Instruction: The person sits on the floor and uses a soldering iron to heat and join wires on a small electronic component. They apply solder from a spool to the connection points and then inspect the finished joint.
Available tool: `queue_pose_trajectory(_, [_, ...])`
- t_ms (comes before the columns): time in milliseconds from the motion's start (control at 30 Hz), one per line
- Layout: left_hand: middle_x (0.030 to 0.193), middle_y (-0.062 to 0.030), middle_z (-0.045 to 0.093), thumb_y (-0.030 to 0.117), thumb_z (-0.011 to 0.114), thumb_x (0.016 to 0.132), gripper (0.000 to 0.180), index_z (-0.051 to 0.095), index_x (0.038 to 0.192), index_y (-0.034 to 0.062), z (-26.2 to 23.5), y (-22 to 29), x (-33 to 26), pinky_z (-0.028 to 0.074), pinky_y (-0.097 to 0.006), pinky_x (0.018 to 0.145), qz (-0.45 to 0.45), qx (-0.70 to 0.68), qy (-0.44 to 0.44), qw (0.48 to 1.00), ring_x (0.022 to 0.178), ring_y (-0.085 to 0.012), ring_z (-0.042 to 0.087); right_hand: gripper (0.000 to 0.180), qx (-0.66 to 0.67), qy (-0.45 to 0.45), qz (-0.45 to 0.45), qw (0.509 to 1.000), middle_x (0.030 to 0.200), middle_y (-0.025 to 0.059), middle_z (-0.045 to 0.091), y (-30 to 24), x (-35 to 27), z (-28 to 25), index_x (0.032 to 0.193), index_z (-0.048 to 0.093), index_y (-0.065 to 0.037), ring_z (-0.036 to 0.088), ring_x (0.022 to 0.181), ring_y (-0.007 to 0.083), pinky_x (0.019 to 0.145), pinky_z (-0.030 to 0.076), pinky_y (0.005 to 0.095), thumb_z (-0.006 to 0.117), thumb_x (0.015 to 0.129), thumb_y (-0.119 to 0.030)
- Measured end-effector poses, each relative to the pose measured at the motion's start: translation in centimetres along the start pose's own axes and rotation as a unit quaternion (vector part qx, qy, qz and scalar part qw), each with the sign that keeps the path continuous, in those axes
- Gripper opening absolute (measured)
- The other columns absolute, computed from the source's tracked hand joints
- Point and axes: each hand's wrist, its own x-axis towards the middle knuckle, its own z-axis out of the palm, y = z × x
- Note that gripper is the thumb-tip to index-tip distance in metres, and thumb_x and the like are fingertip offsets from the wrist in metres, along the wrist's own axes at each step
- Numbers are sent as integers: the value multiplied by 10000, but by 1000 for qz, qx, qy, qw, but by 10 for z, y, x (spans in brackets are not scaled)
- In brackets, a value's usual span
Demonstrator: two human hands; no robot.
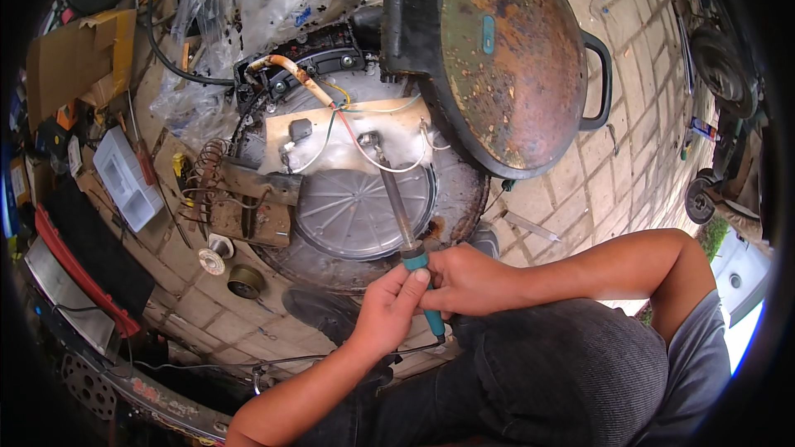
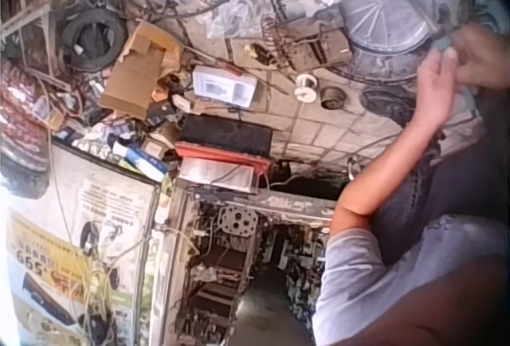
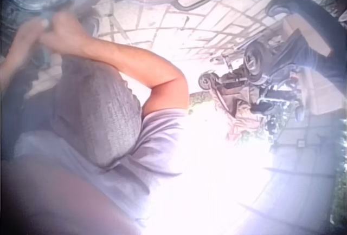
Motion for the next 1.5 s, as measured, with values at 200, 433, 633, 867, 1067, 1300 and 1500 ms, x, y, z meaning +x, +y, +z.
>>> queue_pose_trajectory(200, [1002, -26, 659, 292, 533, 1044, 334, 608, 1205, 9, 3, 3, 1, 509, -237, 723, -1, 12, 15, 1000, 846, -88, 625, 329, 4, -9, 4, 1000, 654, 122, 680, 2, 1, -1, 872, 625, 53, 690, 570, 185, 525, 531, 324, 702, 829, -264])
queue_pose_trajectory(433, [997, -48, 666, 274, 528, 1047, 332, 598, 1220, -1, 1, 0, -1, 532, -266, 719, 22, 10, 7, 1000, 830, -115, 643, 333, -2, -12, -1, 1000, 650, 116, 674, -2, 0, -1, 880, 615, 52, 687, 570, 188, 525, 524, 325, 685, 840, -272])
queue_pose_trajectory(633, [1002, -73, 672, 242, 507, 1057, 323, 583, 1252, -4, -3, -3, 3, 560, -293, 753, 19, -5, -8, 1000, 830, -154, 669, 315, 6, -5, -7, 1000, 657, 122, 676, 0, 1, 0, 890, 620, 45, 685, 565, 196, 532, 527, 325, 682, 842, -260])
queue_pose_trajectory(867, [973, -15, 654, 300, 555, 1033, 321, 622, 1177, 21, 2, 4, 0, 502, -233, 690, 4, 6, 13, 1000, 819, -83, 618, 319, 9, -6, -11, 1000, 664, 126, 678, -3, 0, -1, 901, 621, 46, 686, 568, 196, 543, 533, 324, 689, 839, -259])
queue_pose_trajectory(1067, [992, -13, 655, 297, 551, 1036, 314, 624, 1175, 25, -1, -4, 0, 509, -229, 697, 1, 1, 25, 1000, 841, -83, 623, 317, -2, -16, 1, 1000, 694, 118, 686, -4, 0, -2, 924, 623, 34, 693, 589, 188, 548, 538, 324, 691, 835, -264])
queue_pose_trajectory(1300, [1013, -49, 674, 268, 535, 1045, 319, 603, 1222, 11, -4, -4, 1, 547, -272, 757, 4, 3, 9, 1000, 855, -123, 661, 332, 13, -28, 15, 999, 724, 105, 681, -4, -1, -1, 972, 629, 41, 694, 607, 172, 548, 538, 313, 695, 842, -257])
queue_pose_trajectory(1500, [1041, -44, 676, 225, 569, 1026, 290, 620, 1199, -3, -2, -16, -11, 511, -248, 804, 24, 43, 26, 998, 889, -98, 633, 287, 59, -125, 59, 989, 780, 57, 679, 9, -3, 3, 1008, 650, 19, 672, 665, 139, 608, 542, 286, 683, 885, -238])
